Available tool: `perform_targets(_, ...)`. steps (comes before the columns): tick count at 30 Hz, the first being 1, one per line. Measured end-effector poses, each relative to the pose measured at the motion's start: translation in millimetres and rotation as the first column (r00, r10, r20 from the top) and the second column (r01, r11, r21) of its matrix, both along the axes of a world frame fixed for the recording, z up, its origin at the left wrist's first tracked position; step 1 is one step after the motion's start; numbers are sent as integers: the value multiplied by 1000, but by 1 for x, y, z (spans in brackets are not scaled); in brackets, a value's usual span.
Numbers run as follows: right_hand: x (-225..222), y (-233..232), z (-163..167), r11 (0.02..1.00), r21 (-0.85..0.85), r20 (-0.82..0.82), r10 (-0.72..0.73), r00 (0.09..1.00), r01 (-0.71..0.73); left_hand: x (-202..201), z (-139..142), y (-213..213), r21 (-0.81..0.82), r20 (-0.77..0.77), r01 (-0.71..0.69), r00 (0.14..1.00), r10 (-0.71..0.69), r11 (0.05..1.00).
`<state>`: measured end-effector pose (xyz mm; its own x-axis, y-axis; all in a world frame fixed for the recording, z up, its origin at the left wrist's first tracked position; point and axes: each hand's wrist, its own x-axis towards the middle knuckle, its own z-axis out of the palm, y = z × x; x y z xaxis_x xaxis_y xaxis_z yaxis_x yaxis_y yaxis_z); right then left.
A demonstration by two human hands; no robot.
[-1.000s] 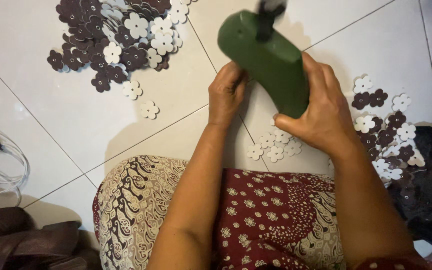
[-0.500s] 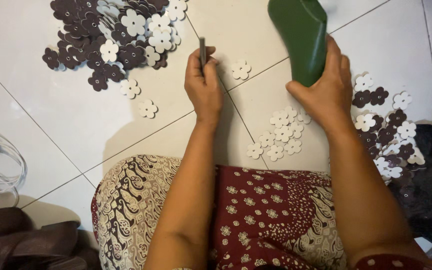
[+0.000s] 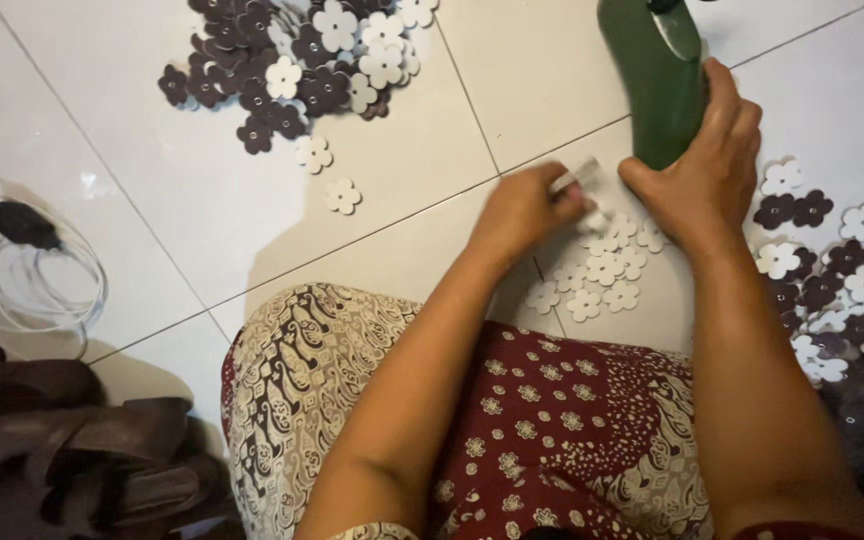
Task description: The person sits on a tiled floor and uses a green handheld tool to press flower-shaped decorative pieces onto a surface. They repeatedly pick up individual pieces and apply them using the tool.
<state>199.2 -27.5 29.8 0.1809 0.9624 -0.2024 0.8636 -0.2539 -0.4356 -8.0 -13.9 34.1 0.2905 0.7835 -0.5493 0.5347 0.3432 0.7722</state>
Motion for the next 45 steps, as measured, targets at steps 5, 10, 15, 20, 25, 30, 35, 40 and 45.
perform_targets(5,0,-5,1,1000,13,14,13,1000,-13,-22,10,-14,-66,-164,-33,986,21,997)
perform_targets(10,7,-11,-5,998,55,12,18,1000,-18,-140,25,-15,536,-580,83,760,295,840)
perform_targets(15,8,-12,-8,998,56,18,3,1000,-4,-200,27,-7,259,-799,58,573,180,964)
perform_targets(20,5,-10,-6,999,43,5,-5,1000,5,-196,22,-3,101,-810,-19,578,94,995)
perform_targets(25,5,-11,-7,997,81,-3,9,1000,-9,-198,22,1,33,-806,-101,586,86,994)
perform_targets(30,7,-12,-9,998,61,-1,-7,1000,7,-191,17,5,33,-797,-95,598,84,995)
perform_targets(35,5,-11,-9,999,41,-1,-17,1000,17,-178,10,9,100,-670,-89,731,133,991)
perform_targets(40,3,-10,-8,999,31,5,-22,1000,22,-116,-7,16,-23,-159,-368,919,360,929)
perform_targets(45,3,-9,-8,999,34,4,-23,1000,23,-40,-22,22,89,163,-382,917,364,920)
